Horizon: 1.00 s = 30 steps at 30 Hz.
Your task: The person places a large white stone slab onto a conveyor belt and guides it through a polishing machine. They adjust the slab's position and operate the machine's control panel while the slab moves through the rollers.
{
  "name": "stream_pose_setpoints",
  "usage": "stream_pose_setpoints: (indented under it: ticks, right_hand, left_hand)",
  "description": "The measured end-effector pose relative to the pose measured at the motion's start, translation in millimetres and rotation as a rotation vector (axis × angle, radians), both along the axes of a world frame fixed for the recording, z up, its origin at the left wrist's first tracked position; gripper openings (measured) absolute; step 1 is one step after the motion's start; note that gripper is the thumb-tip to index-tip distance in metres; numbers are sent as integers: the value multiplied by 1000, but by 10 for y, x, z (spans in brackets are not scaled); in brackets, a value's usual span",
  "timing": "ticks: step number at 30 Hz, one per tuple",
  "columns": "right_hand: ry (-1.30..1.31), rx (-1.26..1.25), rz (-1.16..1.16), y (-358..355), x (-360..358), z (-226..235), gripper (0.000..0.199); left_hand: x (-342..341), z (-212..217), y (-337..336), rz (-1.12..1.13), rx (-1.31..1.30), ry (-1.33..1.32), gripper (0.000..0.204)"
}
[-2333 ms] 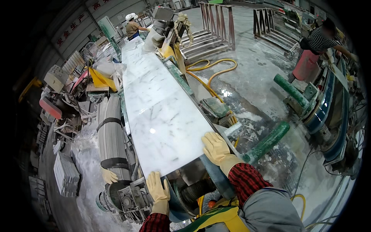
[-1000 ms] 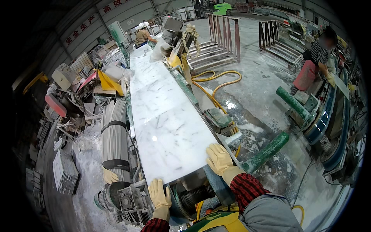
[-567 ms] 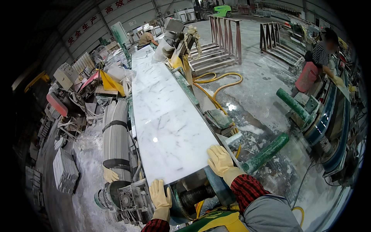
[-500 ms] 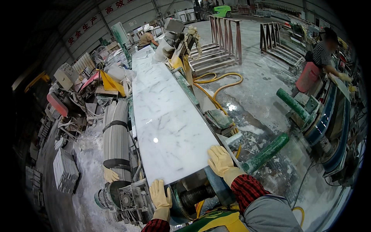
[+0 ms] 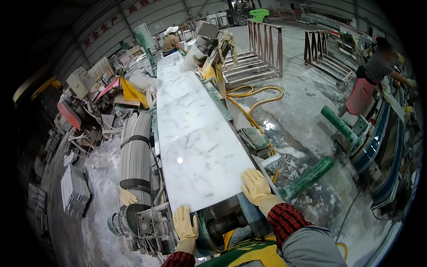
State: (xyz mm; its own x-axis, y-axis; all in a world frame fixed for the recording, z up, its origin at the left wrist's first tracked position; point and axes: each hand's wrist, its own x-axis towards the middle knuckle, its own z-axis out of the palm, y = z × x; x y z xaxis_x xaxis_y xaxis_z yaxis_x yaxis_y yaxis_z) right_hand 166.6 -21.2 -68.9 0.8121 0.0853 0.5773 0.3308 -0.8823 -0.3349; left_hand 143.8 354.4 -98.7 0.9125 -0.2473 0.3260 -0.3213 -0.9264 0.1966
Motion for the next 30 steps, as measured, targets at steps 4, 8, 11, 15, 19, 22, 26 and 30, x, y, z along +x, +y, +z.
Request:
stream_pose_setpoints:
  ticks: [4,8,11,15,19,22,26,30]
  right_hand:
    - [-20,-1,17,-6,-15,1,34]
    - [21,4,21,-16,-39,-30,38]
    - [21,-20,27,-31,-51,-65,42]
    - [-62,-47,59,-47,-73,-115,44]
    - [151,-46,164,-152,115,30,48]
    - [128,-123,161,-233,423,-123,49]
    - [165,-130,112,-203,1123,-148,50]
    - [95,-142,40,-201,1927,-333,49]
  left_hand:
    - [-38,21,-6,-10,-1,-12,60]
    - [-62,113,-27,-22,-14,-6,60]
    - [-68,139,-8,-31,-13,-2,60]
    - [-64,105,4,-19,-5,-25,58]
    - [99,176,60,-70,32,30,55]
    - [167,150,35,-95,19,-5,56]
    - [190,263,-22,-88,-35,135,60]
    - [208,315,-45,-90,12,165,63]
